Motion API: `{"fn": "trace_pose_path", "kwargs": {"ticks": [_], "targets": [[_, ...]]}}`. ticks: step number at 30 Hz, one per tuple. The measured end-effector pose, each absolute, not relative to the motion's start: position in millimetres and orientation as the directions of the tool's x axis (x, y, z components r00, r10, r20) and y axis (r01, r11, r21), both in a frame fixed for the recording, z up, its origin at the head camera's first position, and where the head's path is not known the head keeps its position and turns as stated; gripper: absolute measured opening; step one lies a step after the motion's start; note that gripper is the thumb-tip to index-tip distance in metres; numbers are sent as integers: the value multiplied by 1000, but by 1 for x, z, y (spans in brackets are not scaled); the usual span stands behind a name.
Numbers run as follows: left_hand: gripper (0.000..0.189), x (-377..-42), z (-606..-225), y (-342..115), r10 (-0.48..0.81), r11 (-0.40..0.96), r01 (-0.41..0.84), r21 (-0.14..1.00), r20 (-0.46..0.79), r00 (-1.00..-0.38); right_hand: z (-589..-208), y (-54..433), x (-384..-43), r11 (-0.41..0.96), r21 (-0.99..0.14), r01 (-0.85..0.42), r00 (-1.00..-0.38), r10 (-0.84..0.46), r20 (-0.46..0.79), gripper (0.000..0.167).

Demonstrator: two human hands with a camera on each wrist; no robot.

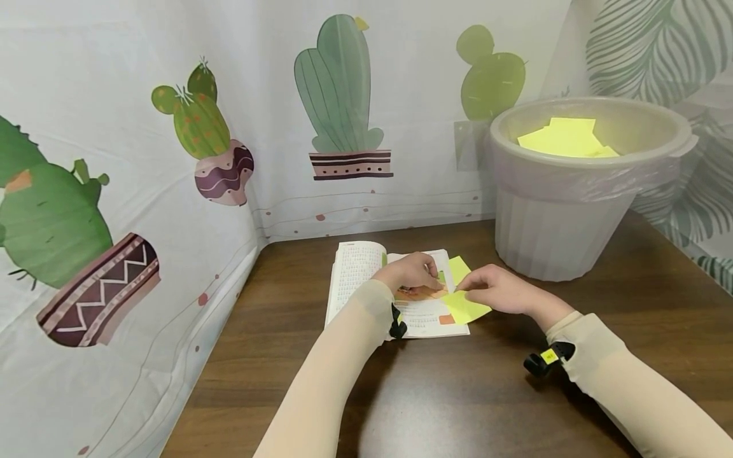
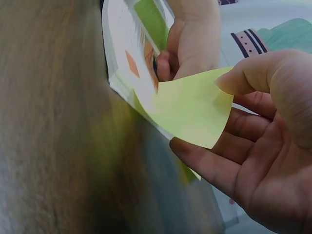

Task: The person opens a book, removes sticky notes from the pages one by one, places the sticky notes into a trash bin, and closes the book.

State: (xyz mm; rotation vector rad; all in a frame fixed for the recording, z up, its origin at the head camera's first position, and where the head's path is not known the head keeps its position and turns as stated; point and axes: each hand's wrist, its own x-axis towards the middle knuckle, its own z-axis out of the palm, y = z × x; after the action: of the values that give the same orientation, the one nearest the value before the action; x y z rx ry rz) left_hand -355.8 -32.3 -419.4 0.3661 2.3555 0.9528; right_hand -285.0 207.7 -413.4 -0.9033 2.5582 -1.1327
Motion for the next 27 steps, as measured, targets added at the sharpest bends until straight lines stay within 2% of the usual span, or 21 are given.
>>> {"fn": "trace_pose_path", "kwargs": {"ticks": [27], "targets": [[26, -354, -418, -31, 453, 720, 72, 690, -388, -803, -387, 193, -263, 505, -663, -553, -714, -697, 65, 18]]}}
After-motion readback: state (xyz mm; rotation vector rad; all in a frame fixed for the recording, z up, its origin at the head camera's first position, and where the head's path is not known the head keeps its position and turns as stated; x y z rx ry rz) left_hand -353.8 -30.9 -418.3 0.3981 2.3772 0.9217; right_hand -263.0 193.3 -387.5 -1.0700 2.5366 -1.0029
